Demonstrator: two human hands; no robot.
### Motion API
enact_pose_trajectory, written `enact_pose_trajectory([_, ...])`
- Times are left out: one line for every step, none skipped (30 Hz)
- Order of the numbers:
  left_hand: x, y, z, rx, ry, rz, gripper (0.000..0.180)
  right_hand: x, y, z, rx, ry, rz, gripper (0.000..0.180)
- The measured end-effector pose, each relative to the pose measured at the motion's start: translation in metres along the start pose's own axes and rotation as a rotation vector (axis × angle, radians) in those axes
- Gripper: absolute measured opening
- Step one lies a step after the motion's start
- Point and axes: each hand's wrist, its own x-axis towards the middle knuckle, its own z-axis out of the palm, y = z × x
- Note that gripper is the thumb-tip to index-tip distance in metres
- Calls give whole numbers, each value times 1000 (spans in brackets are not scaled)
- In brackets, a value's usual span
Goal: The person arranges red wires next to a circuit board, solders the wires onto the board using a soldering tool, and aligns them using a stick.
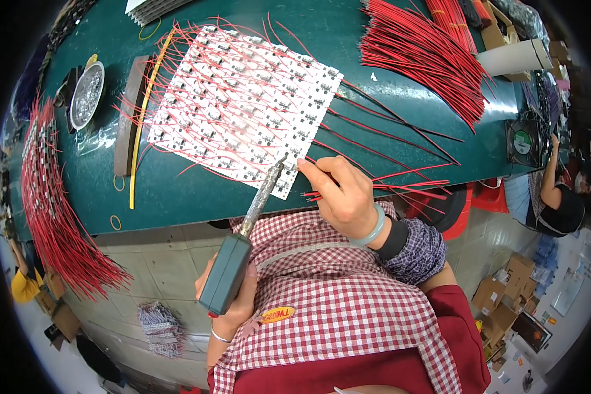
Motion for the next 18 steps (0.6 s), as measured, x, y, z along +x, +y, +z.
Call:
enact_pose_trajectory([-1,0,0,-1,-1,-8,24,0,-1,0,8,16,17,43])
enact_pose_trajectory([-1,0,0,-2,-2,-16,24,0,-2,0,8,15,16,43])
enact_pose_trajectory([-1,-1,0,-3,-1,-17,24,-1,-3,-1,39,5,45,41])
enact_pose_trajectory([-2,-1,-1,-6,-2,-19,24,-1,-3,-1,70,-4,74,39])
enact_pose_trajectory([-2,-1,-1,-9,-3,-22,24,-1,-3,0,69,-5,73,39])
enact_pose_trajectory([-2,-1,-1,-9,-2,-22,24,-2,-3,1,72,9,84,36])
enact_pose_trajectory([-1,0,0,-16,-5,-23,23,-3,-3,2,75,24,94,33])
enact_pose_trajectory([0,0,0,-24,-7,-24,23,-3,-3,2,75,24,94,33])
enact_pose_trajectory([0,1,0,-24,-6,-24,23,-3,-3,2,94,22,107,31])
enact_pose_trajectory([0,1,0,-31,-3,-25,22,-3,-3,2,113,20,120,29])
enact_pose_trajectory([1,2,0,-37,0,-27,22,-3,-3,2,112,20,119,29])
enact_pose_trajectory([0,1,0,-37,2,-27,22,-2,-2,2,114,19,108,29])
enact_pose_trajectory([-2,0,0,-33,-2,-37,21,-2,-2,2,117,17,97,29])
enact_pose_trajectory([-3,0,-1,-29,-6,-47,21,-2,-2,2,117,17,95,29])
enact_pose_trajectory([-3,0,-1,-30,-6,-46,21,-3,-1,2,97,30,71,30])
enact_pose_trajectory([-2,0,-1,-26,-7,-38,21,-3,0,2,76,43,47,32])
enact_pose_trajectory([-2,0,0,-21,-8,-31,21,-3,0,1,75,43,46,32])
enact_pose_trajectory([-2,0,0,-22,-7,-31,21,-3,0,2,56,42,36,30])
